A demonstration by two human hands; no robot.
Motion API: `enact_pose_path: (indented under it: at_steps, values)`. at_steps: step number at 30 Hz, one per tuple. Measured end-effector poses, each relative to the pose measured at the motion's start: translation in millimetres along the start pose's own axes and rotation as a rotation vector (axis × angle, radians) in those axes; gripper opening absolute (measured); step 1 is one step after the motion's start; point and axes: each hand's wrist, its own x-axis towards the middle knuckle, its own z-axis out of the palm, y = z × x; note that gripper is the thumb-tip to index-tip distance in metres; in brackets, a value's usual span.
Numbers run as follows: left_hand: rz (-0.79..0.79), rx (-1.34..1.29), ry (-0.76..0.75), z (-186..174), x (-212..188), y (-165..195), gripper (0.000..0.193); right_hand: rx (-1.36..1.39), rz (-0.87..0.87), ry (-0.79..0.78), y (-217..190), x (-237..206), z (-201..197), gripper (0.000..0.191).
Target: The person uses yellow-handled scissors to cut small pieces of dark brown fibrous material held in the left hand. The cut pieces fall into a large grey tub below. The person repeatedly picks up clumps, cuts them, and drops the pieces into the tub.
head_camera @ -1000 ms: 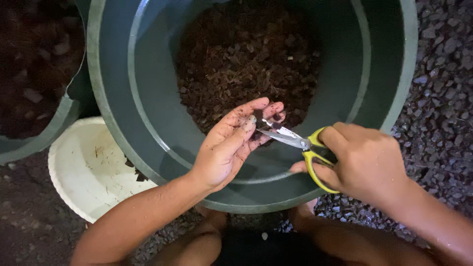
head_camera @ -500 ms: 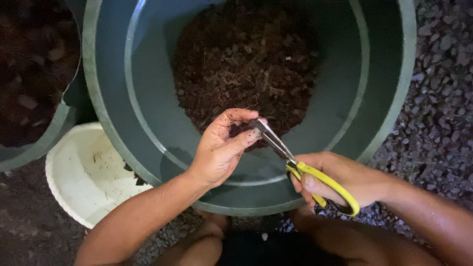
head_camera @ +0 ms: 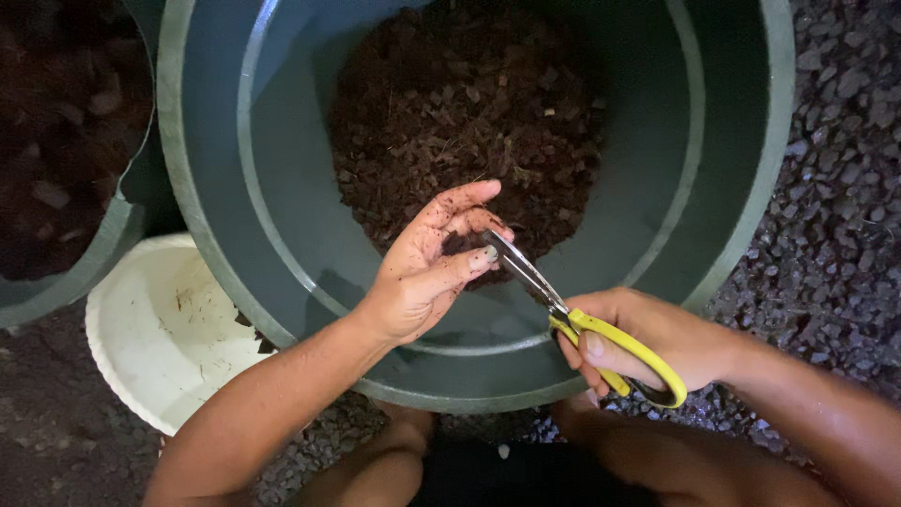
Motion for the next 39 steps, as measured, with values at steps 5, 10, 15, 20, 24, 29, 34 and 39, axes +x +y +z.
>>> enact_pose_path:
  at_steps: [5,10,15,20,24,29,34,39]
  values:
    - [-0.003,0.045,-0.011,-3.3,2.4,0.0,0.058,-0.005,-0.007,-0.003,2.0,0.3,0.5,0.048]
    - [0.007,0.174,0.035,-9.3,6.6,-3.9,0.055,-0.156,0.103,0.131,4.7,3.2,2.3,0.041]
    - [-0.031,0.117,0.066,-13.1,8.3,-4.0,0.052,-0.219,0.149,0.227,3.5,6.6,3.7,0.037]
    - [-0.028,0.065,0.069,-15.8,7.8,-7.0,0.041,-0.246,0.230,0.285,0.8,10.9,5.6,0.037]
    - [-0.042,0.089,0.138,-19.5,7.9,-13.0,0.036,-0.244,0.252,0.284,1.4,12.2,4.4,0.037]
    - [-0.005,0.003,0.112,-25.1,5.5,-19.5,0.030,-0.087,0.084,0.107,2.3,8.3,3.6,0.045]
    - [0.034,0.037,0.088,-28.7,6.5,-21.0,0.030,-0.172,0.046,0.086,1.4,6.3,5.5,0.063]
    - [0.001,0.041,0.068,-25.7,5.8,-20.8,0.026,-0.205,0.024,0.090,4.3,7.6,4.6,0.065]
